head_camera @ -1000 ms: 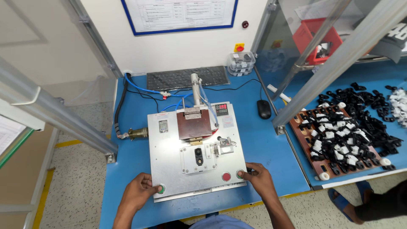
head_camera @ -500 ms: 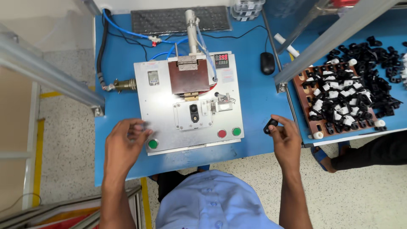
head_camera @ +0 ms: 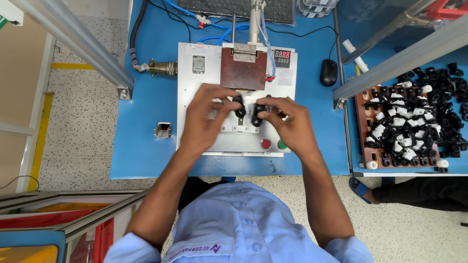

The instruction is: The person repeatedly places small black and white plastic parts into a press machine, presses the green start button, and removes the processed parts. The cycle is repeated continuously throughout the clip.

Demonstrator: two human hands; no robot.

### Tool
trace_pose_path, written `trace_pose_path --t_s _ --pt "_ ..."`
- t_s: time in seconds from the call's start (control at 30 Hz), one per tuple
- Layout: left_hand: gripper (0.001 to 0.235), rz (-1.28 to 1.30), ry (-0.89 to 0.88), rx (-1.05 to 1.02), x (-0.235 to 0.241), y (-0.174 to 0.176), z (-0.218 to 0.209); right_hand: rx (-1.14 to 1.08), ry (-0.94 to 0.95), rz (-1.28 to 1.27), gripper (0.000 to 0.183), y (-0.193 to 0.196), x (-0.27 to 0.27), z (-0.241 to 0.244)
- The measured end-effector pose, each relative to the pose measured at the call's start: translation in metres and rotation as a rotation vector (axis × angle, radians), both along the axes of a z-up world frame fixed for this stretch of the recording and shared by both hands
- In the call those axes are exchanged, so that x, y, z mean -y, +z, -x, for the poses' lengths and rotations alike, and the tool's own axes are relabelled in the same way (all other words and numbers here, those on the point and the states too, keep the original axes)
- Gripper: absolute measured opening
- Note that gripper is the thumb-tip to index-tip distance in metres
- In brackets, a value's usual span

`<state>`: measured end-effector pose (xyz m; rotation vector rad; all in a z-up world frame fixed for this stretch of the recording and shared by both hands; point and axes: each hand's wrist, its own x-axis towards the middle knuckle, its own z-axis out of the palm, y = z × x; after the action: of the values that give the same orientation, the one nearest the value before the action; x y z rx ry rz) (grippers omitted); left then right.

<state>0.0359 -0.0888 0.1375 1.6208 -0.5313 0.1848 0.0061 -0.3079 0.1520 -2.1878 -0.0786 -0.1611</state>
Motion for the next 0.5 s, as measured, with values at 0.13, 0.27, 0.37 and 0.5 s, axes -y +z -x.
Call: trace_pose_path --t_s 0.13,0.27,0.37,0.5 --pt "0.029 0.586 -0.132 -0.186 -0.052 0.007 0.012 -0.09 0.101 0.044 0.03 -0.004 -0.017 -0.014" --pt "0.039 0.586 -0.063 -0.201 -0.079 -0.004 0.024 0.19 0.1 0.381 0.031 0.001 -0.03 -0.023" --pt "0.031 0.522 -0.035 -0.167 -0.076 -0.012 0.034 0.212 -0.014 0.528 0.039 0.004 -0.035 -0.028" --pt "0.025 0.267 0.061 -0.086 -0.061 -0.014 0.052 -0.115 -0.021 0.438 0.024 0.003 -0.034 -0.028"
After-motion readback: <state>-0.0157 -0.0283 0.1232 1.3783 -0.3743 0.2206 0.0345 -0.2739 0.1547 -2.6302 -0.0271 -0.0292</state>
